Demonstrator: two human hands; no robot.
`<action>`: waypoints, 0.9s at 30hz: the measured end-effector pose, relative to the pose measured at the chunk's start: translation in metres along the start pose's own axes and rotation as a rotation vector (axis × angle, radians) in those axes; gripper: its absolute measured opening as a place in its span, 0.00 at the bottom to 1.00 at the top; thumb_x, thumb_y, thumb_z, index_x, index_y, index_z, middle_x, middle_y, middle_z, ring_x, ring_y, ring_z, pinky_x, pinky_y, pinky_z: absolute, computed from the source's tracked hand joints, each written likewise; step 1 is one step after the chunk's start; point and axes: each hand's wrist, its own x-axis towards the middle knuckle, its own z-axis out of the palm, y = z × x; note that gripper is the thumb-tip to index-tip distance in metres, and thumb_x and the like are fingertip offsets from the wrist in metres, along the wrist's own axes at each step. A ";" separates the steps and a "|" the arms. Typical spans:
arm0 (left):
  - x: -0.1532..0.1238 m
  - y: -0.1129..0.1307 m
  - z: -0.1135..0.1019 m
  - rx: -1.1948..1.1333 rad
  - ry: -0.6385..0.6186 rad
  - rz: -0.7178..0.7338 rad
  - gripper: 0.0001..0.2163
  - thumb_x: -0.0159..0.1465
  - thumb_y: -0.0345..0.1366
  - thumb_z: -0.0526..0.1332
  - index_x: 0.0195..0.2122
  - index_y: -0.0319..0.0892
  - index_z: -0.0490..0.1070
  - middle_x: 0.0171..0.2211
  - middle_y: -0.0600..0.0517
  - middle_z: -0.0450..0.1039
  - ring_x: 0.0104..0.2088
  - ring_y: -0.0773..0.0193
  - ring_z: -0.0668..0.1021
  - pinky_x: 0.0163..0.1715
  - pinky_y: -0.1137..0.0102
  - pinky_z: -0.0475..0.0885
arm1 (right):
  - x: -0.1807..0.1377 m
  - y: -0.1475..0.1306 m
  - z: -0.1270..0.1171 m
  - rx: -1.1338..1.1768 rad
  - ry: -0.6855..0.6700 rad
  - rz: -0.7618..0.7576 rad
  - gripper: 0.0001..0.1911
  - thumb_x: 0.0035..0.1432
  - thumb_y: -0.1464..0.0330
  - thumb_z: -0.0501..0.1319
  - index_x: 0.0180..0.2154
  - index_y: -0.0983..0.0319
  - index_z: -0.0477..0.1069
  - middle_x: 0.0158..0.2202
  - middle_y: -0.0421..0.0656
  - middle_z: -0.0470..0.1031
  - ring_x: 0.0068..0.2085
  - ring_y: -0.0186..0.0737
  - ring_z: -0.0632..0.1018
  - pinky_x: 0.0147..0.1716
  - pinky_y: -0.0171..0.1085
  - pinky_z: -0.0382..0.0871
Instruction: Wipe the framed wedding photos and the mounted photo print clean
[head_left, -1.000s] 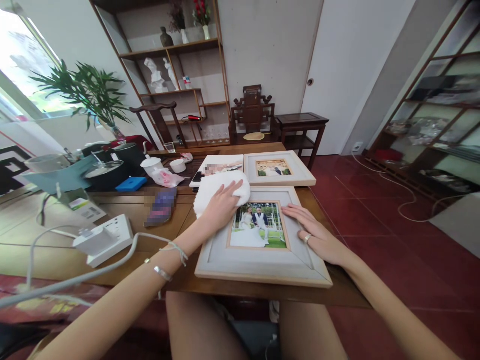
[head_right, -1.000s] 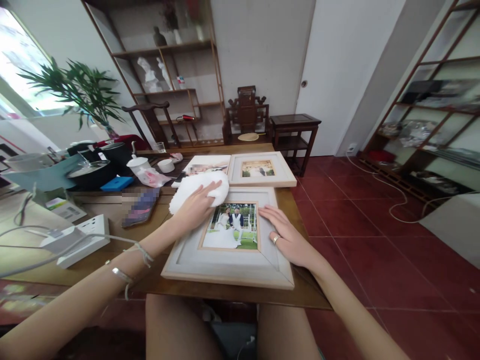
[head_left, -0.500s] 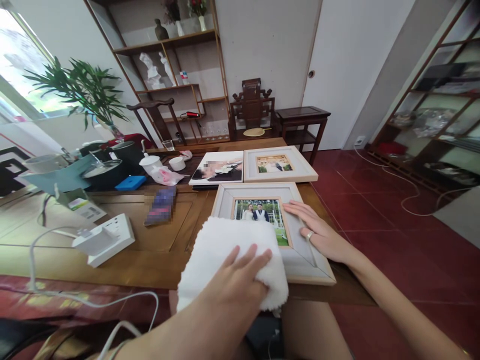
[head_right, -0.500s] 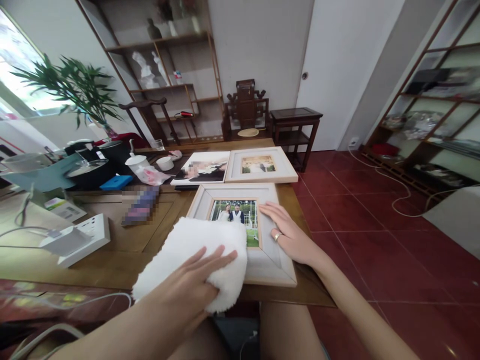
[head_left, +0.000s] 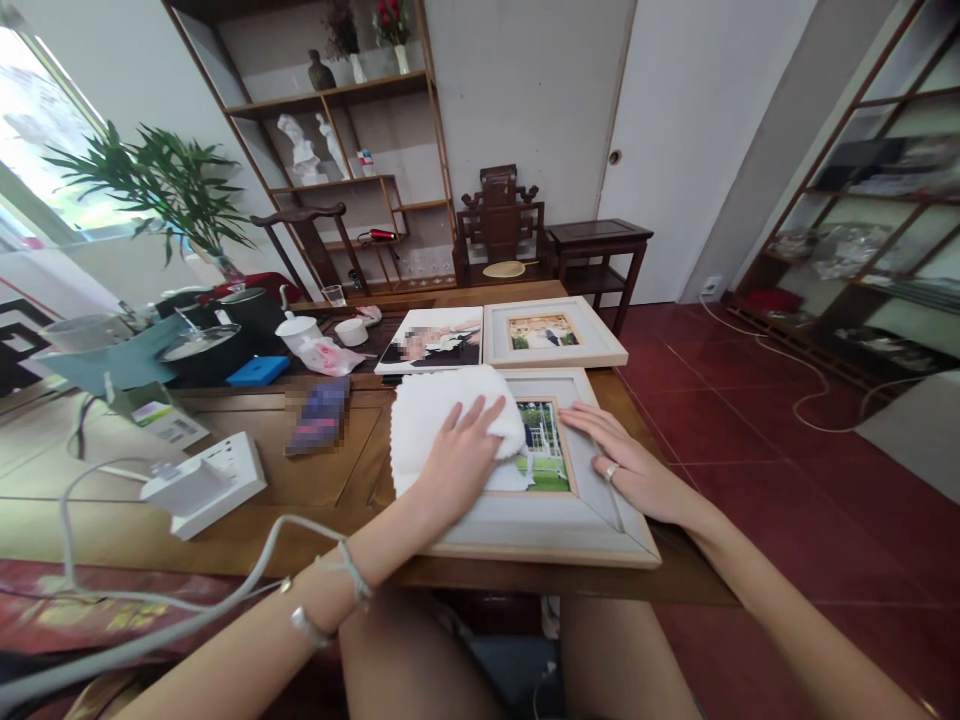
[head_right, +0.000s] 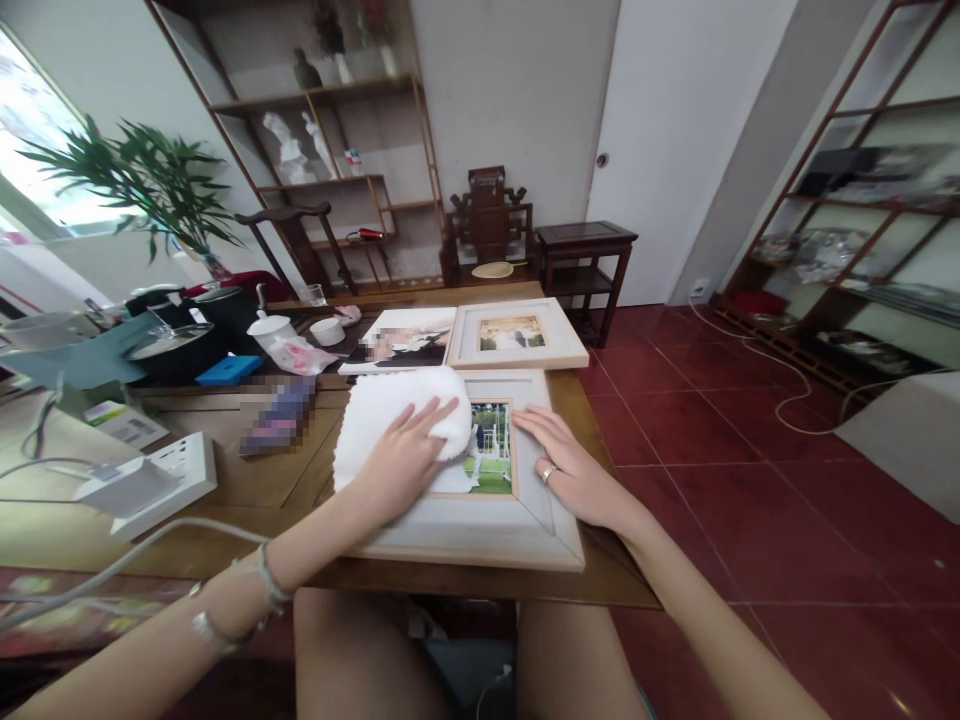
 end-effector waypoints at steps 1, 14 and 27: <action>0.008 -0.004 0.002 0.003 0.022 -0.019 0.10 0.63 0.27 0.54 0.37 0.37 0.76 0.64 0.44 0.55 0.63 0.47 0.60 0.60 0.52 0.57 | 0.000 0.001 0.000 0.001 0.001 -0.005 0.31 0.58 0.74 0.49 0.62 0.51 0.54 0.64 0.43 0.55 0.65 0.49 0.53 0.62 0.58 0.46; 0.003 0.023 -0.017 -0.093 -0.144 0.139 0.09 0.63 0.29 0.55 0.38 0.38 0.75 0.63 0.45 0.59 0.62 0.48 0.62 0.58 0.52 0.59 | 0.000 0.001 0.001 -0.007 0.012 -0.012 0.29 0.58 0.72 0.49 0.62 0.53 0.55 0.64 0.44 0.57 0.65 0.49 0.53 0.62 0.57 0.46; -0.033 0.055 -0.028 -0.149 -0.138 0.196 0.10 0.64 0.29 0.54 0.39 0.41 0.75 0.62 0.48 0.60 0.61 0.50 0.65 0.56 0.54 0.65 | 0.001 -0.001 -0.001 -0.005 0.000 -0.002 0.28 0.60 0.70 0.49 0.62 0.53 0.55 0.63 0.45 0.57 0.65 0.51 0.53 0.62 0.58 0.46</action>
